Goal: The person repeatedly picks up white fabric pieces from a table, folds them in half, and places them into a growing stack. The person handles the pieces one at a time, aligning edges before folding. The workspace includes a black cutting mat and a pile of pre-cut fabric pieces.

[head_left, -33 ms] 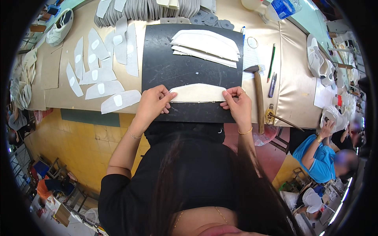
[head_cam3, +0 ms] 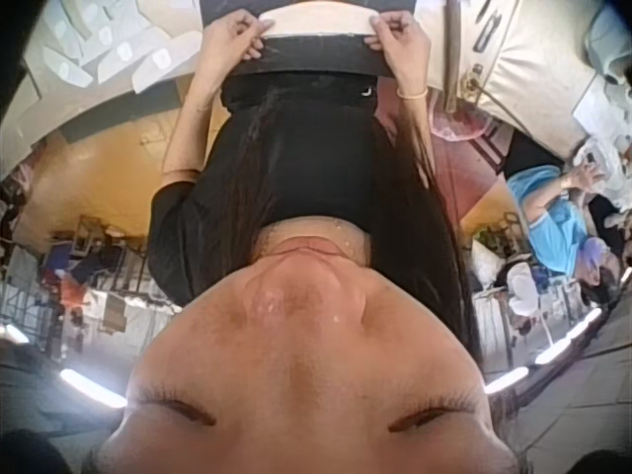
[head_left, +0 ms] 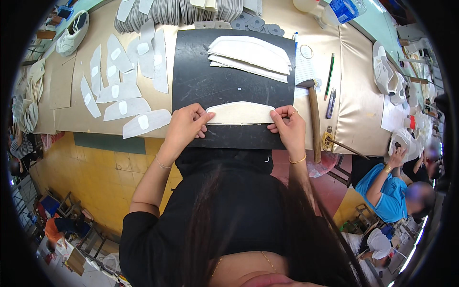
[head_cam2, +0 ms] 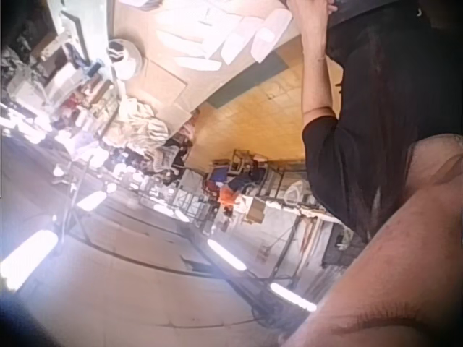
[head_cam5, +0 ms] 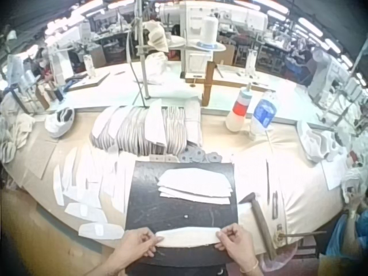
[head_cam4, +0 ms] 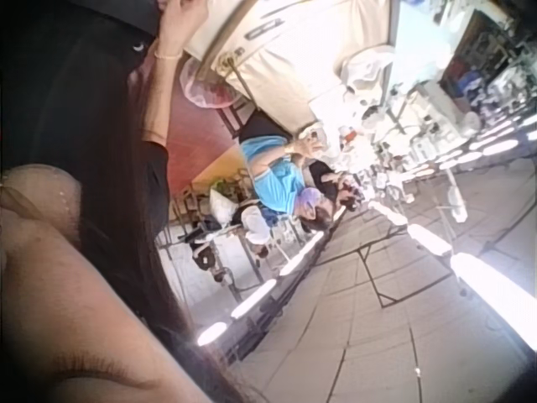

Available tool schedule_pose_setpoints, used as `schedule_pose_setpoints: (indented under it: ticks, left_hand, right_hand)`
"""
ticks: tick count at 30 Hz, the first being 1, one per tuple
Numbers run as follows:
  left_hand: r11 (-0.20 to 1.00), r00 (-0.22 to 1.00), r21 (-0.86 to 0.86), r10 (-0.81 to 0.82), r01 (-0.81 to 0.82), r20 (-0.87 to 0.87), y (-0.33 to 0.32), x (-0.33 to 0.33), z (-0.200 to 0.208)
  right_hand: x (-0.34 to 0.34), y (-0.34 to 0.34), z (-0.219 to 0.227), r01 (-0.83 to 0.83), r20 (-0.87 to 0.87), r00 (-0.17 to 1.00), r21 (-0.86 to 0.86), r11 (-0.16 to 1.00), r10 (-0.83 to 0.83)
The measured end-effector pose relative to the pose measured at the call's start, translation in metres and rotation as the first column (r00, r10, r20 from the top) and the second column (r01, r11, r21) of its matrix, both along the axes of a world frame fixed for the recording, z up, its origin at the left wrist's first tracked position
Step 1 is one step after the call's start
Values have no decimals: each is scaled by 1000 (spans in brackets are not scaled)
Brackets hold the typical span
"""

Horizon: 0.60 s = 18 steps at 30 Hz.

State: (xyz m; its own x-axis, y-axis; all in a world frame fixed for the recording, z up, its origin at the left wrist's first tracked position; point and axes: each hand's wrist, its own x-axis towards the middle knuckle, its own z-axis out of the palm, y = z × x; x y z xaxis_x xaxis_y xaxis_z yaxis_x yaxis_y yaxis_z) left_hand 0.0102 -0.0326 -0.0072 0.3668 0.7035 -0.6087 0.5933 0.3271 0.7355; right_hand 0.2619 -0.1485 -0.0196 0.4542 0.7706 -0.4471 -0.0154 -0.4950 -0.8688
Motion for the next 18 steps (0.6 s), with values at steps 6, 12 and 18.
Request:
schedule_pose_setpoints:
  ticks: [6, 12, 18]
  left_hand:
    - [916, 952, 340, -113, 210, -284, -4, -1, 0]
    - [903, 864, 282, -159, 323, -478, 8, -13, 9]
    - [799, 870, 479, -108, 364, -481, 6, -14, -11]
  right_hand:
    - [-9, 4, 9, -76, 222, 970, -130, 989, 103]
    - [-31, 22, 17, -306, 817, 548, -4, 952, 180]
    - [-120, 40, -22, -780, 819, 342, -24, 625, 460]
